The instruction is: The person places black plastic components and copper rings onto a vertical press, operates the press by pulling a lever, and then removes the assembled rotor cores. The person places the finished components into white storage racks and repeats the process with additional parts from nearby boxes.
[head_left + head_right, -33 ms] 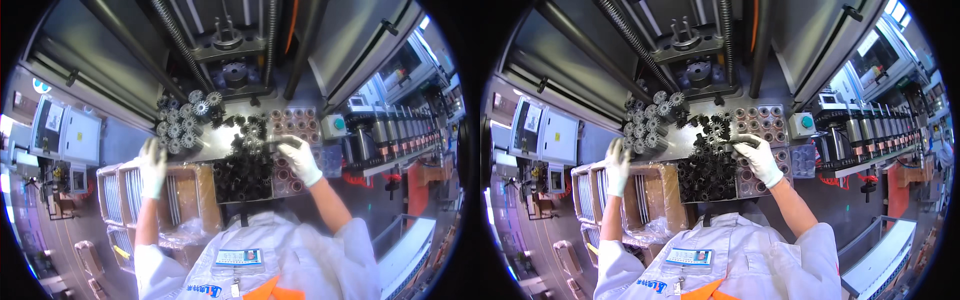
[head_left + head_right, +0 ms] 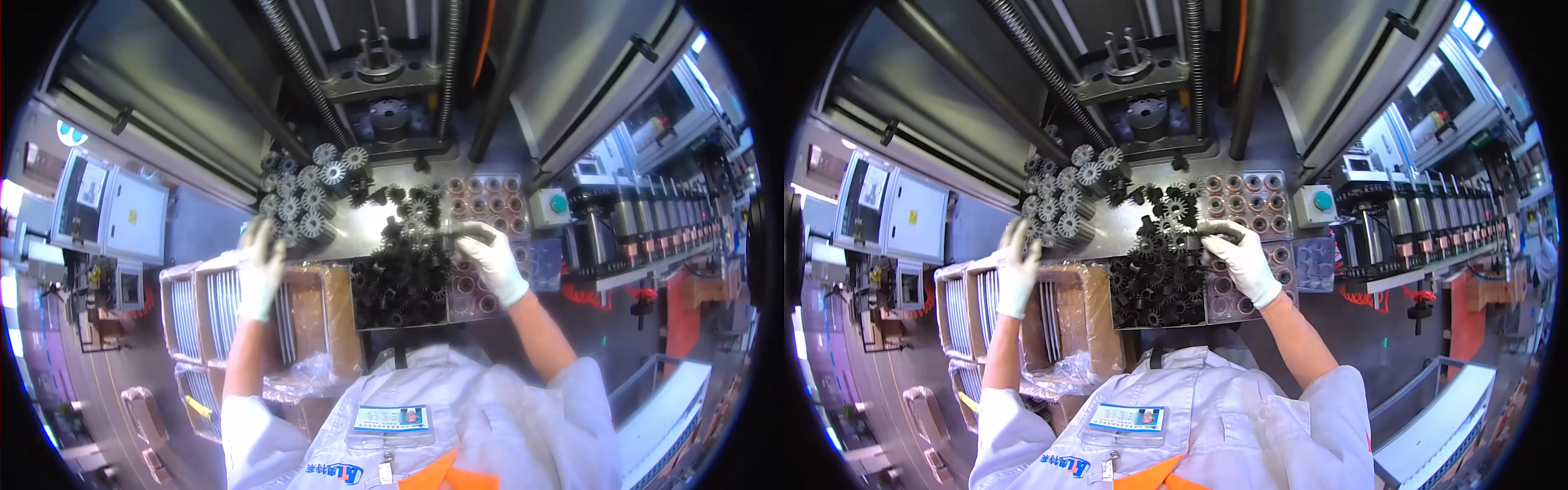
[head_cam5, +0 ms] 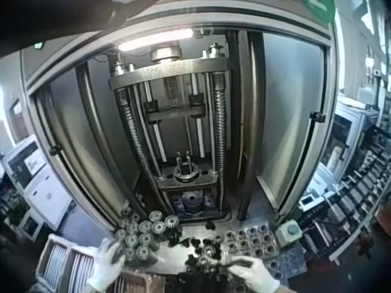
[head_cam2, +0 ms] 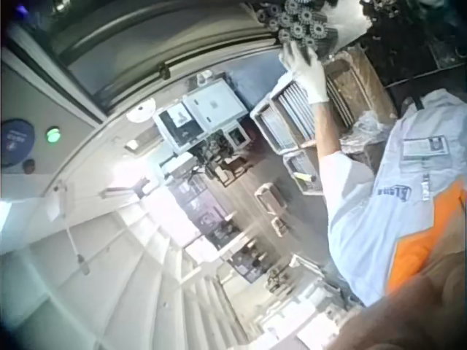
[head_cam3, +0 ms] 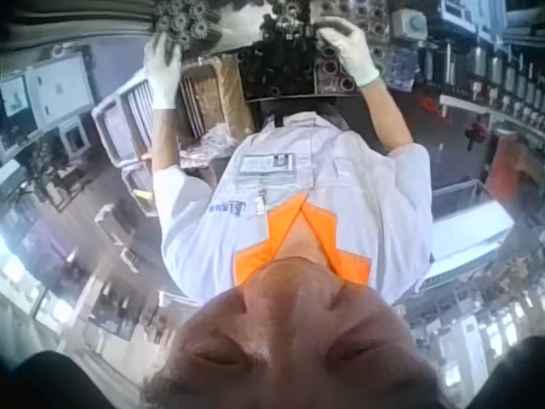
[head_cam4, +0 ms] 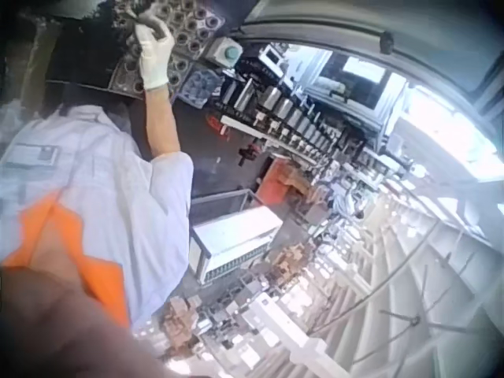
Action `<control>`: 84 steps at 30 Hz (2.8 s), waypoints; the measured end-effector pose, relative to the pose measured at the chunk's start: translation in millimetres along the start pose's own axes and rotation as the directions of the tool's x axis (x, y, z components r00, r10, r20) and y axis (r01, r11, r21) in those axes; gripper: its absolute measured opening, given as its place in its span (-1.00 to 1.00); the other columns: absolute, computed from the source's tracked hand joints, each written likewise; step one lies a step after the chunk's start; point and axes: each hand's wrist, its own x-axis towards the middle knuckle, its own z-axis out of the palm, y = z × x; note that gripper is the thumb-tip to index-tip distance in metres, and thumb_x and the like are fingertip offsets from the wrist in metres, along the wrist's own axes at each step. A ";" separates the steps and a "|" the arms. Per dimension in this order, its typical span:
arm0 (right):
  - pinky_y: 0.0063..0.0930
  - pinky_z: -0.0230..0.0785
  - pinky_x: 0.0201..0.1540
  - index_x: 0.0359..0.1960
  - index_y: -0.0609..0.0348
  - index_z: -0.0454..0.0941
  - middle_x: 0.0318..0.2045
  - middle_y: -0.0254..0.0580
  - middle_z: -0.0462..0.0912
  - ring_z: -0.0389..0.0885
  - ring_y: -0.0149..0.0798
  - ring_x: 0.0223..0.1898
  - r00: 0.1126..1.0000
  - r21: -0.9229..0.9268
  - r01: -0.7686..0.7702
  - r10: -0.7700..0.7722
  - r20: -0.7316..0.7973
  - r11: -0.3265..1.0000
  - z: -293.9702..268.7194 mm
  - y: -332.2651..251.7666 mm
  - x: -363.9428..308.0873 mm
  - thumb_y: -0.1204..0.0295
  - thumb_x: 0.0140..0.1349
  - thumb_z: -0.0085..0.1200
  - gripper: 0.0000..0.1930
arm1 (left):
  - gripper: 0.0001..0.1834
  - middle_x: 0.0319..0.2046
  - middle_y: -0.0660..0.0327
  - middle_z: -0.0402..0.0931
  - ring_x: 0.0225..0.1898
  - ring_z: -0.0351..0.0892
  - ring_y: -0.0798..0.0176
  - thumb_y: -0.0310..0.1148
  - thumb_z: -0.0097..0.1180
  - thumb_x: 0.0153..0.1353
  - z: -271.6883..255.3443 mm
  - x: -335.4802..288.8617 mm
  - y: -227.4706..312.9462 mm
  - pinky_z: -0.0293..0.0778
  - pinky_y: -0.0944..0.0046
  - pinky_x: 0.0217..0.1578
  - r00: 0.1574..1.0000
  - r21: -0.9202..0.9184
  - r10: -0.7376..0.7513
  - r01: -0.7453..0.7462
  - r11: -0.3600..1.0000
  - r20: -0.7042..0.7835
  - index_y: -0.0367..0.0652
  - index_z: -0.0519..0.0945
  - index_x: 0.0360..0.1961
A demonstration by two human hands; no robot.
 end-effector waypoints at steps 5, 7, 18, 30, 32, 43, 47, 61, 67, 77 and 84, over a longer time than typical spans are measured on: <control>-0.67 0.38 -0.35 -0.04 0.28 0.66 -0.32 -0.36 0.68 0.56 -0.56 -0.43 0.999 -0.174 -0.020 0.026 0.033 0.985 13.4 -21.3 2.8 0.50 0.32 0.18 -0.78 | -0.51 0.06 0.09 0.53 0.21 0.42 -0.03 -0.31 0.40 -0.02 30.8 8.7 19.3 0.26 -0.13 0.30 0.940 0.152 0.333 -0.342 0.927 0.081 -0.10 0.61 0.01; -0.68 0.39 -0.31 -0.05 0.27 0.67 -0.28 -0.36 0.70 0.56 -0.59 -0.38 0.993 -0.324 0.102 -0.077 0.088 0.941 13.6 -25.3 17.3 0.52 0.30 0.19 -0.79 | -0.49 0.05 0.13 0.50 0.23 0.40 -0.04 -0.32 0.42 -0.08 45.9 9.3 11.5 0.19 -0.16 0.33 0.943 0.191 0.325 -0.334 0.923 0.077 -0.04 0.60 -0.02; -0.70 0.33 -0.34 0.08 0.29 0.61 -0.35 -0.42 0.65 0.50 -0.61 -0.39 0.926 -0.243 0.368 -0.378 0.004 0.898 70.8 -87.2 195.4 0.61 0.24 0.12 -0.65 | -0.52 0.14 0.09 0.47 0.36 0.27 -0.12 -0.48 0.44 -0.24 44.6 2.9 10.7 -0.01 -0.33 0.41 0.878 0.121 0.446 -0.468 0.875 0.174 -0.10 0.49 -0.24; -0.65 0.32 -0.50 0.03 0.32 0.59 -0.46 -0.31 0.62 0.46 -0.52 -0.56 0.971 -0.370 0.092 -0.166 -0.173 0.925 78.1 -94.8 301.4 0.75 0.13 0.02 -0.61 | -0.62 0.15 -0.07 0.48 0.00 0.63 -0.08 -0.54 0.42 -0.04 10.9 37.5 56.8 0.64 0.12 -0.12 0.973 -0.324 0.229 -0.220 0.920 -0.009 -0.22 0.47 -0.25; -0.63 0.34 -0.49 0.06 0.30 0.57 -0.43 -0.29 0.62 0.47 -0.51 -0.54 0.951 -0.451 0.135 -0.242 -0.190 0.882 74.9 -89.4 298.9 0.69 0.17 0.03 -0.62 | -0.64 0.17 -0.09 0.46 -0.02 0.63 -0.04 -0.53 0.41 0.01 12.6 56.5 69.4 0.63 0.12 -0.10 0.984 -0.435 0.180 -0.154 0.887 0.019 -0.24 0.47 -0.22; -0.08 0.50 -0.11 0.03 0.03 0.45 -0.17 -0.01 0.62 0.68 0.00 -0.14 0.955 -0.984 0.143 -0.246 0.165 -0.103 15.6 13.5 191.4 0.12 0.27 0.09 -0.62 | -0.63 0.09 -0.03 0.50 0.03 0.57 0.04 -0.57 0.44 -0.04 47.3 206.0 141.2 0.50 0.18 0.05 0.943 -0.462 0.223 -0.318 0.828 -0.249 -0.30 0.48 -0.26; -0.11 0.49 -0.11 -0.01 -0.01 0.52 -0.21 -0.06 0.67 0.70 -0.03 -0.17 0.967 -0.964 0.209 -0.112 0.229 -0.162 -5.1 32.2 208.0 0.27 0.32 -0.01 -0.74 | -0.63 0.08 -0.04 0.50 0.00 0.56 -0.01 -0.53 0.42 -0.01 60.8 247.5 149.2 0.50 0.18 0.03 0.908 -0.361 0.373 -0.418 0.834 -0.190 -0.24 0.49 -0.21; -0.51 0.57 -0.26 -0.11 0.37 0.59 -0.31 -0.22 0.69 0.70 -0.38 -0.36 0.995 0.043 -0.007 0.011 -0.095 0.999 -7.2 -28.8 122.0 0.49 0.31 0.19 -0.80 | -0.65 -0.29 -0.04 0.65 -0.17 0.64 -0.11 -0.34 0.47 -0.09 101.1 276.0 160.9 0.52 0.03 -0.12 0.913 -0.134 0.368 -0.349 0.928 0.176 -0.22 0.64 -0.27; -0.46 0.59 -0.29 -0.05 0.38 0.58 -0.31 -0.19 0.70 0.73 -0.34 -0.35 0.997 0.069 -0.066 0.068 -0.024 0.995 -1.8 -24.6 102.9 0.44 0.26 0.25 -0.71 | -0.52 0.19 -0.04 0.48 0.11 0.57 -0.09 -0.19 0.34 0.12 76.7 228.7 147.3 0.52 0.06 0.08 0.926 0.155 0.372 -0.377 0.913 0.063 -0.13 0.63 0.06; -0.61 0.52 -0.16 0.08 0.34 0.58 -0.21 -0.29 0.67 0.61 -0.51 -0.27 0.998 -0.296 -0.028 0.046 0.053 0.955 16.1 -19.8 99.3 0.49 0.31 0.21 -0.67 | -0.49 -0.07 -0.09 0.67 0.01 0.67 -0.04 -0.18 0.33 0.12 11.1 -78.0 -60.2 0.52 0.10 0.09 0.738 0.200 -0.469 0.428 0.881 0.486 -0.19 0.64 0.07; -0.59 0.53 -0.09 0.13 0.34 0.56 -0.14 -0.26 0.66 0.60 -0.50 -0.22 0.990 -0.425 0.051 0.012 0.143 0.904 66.7 -37.4 116.7 0.51 0.35 0.16 -0.66 | -0.53 -0.14 -0.16 0.58 -0.09 0.66 -0.18 -0.30 0.25 0.02 96.8 -146.3 -86.1 0.57 -0.05 -0.06 0.699 0.493 -0.674 0.511 0.705 0.240 -0.32 0.52 -0.05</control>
